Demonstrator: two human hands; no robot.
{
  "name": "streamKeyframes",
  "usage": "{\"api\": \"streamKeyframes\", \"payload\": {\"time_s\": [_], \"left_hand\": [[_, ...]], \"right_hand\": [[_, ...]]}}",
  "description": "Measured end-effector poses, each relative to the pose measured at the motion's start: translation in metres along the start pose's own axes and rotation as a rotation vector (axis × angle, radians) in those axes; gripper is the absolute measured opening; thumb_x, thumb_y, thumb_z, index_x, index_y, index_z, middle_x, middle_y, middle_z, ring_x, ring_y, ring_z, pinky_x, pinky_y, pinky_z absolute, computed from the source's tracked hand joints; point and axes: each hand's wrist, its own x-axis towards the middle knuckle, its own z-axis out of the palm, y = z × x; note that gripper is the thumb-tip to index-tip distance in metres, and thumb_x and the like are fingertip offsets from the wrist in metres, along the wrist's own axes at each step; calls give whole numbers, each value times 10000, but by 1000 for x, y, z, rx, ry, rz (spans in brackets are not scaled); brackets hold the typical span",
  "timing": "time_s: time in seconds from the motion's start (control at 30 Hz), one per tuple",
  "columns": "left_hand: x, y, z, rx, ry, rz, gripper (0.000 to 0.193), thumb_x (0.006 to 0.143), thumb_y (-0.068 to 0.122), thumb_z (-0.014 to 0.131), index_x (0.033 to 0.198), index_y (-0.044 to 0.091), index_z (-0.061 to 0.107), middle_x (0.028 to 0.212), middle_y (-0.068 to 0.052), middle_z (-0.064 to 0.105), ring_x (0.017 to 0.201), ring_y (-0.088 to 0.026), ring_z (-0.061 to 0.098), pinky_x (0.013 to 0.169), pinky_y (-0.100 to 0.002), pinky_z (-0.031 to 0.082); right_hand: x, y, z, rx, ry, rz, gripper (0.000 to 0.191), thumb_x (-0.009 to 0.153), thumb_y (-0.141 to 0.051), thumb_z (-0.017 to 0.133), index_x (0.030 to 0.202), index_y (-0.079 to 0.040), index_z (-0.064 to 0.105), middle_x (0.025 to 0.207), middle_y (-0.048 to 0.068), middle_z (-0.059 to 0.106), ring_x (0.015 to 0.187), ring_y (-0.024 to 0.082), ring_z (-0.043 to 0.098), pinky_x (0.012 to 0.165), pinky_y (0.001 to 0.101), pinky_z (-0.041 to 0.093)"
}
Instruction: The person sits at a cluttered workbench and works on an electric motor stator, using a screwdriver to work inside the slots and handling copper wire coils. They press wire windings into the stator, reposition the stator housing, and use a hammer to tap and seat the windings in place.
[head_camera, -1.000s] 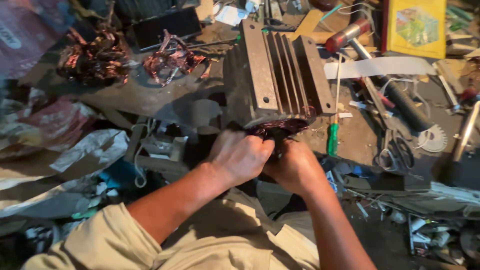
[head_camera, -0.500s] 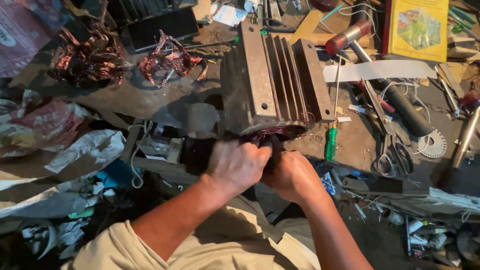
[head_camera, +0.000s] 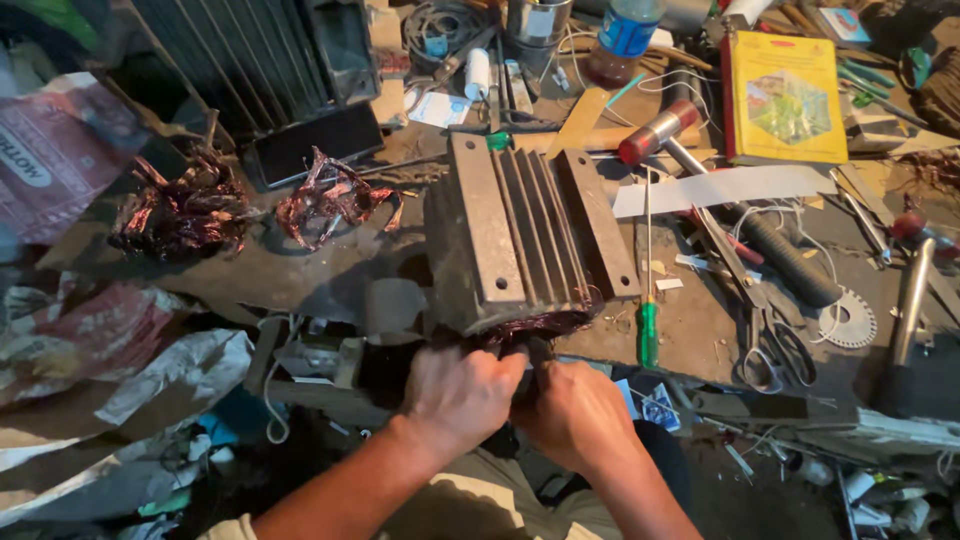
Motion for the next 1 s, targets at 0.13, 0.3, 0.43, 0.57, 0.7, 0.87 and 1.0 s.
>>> {"api": "streamKeyframes", "payload": {"time_s": [0.13,0.3,0.43,0.57,0.7,0.87,1.0], "left_hand": [[-2,6,6,95,115,8,50,835,241,642,807,231,683,617,-24,536,493,-242,568,396,-450,415],[-1,6,-13,-57,-101,10,55,832,222,629,808,183,659,620,-40,595,518,-283,618,422,-474,454],[5,14,-25,-90,-236,-70,60,832,198,628,789,171,661,587,-73,632,516,-299,669,424,-479,501],[6,18,-23,-104,-234,-118,64,821,211,640,778,180,676,560,-74,640,492,-304,674,430,-479,518],[6,15,-12,-16,-154,-114,75,831,244,651,782,213,698,525,-67,608,440,-294,643,385,-469,490],[1,15,-11,138,203,34,65,817,228,628,833,238,691,585,-26,567,485,-258,609,414,-446,446],[-5,8,-17,-19,-160,-14,74,852,235,648,781,228,670,574,-8,535,476,-264,595,410,-452,445]], "right_hand": [[9,8,12,-78,109,-109,212,795,-311,652,809,-112,726,813,198,729,804,422,700,697,536,565],[2,7,15,-155,126,-138,256,779,-329,687,797,-74,702,810,213,723,804,419,706,714,517,569],[-13,4,7,-69,106,-109,244,781,-325,693,799,-83,713,813,200,725,827,423,701,729,533,559],[-18,3,6,-3,77,-26,429,730,-445,779,854,-47,676,809,221,719,820,437,698,733,535,558],[-6,4,7,-75,13,-15,311,764,-376,721,858,-79,712,844,213,722,843,427,703,744,533,565],[-5,5,9,-95,-17,-8,324,814,-404,695,841,-84,728,852,216,726,863,422,704,761,532,562],[-16,1,15,-64,96,-17,314,824,-382,676,872,-71,686,827,226,726,826,433,706,730,541,562]]}}
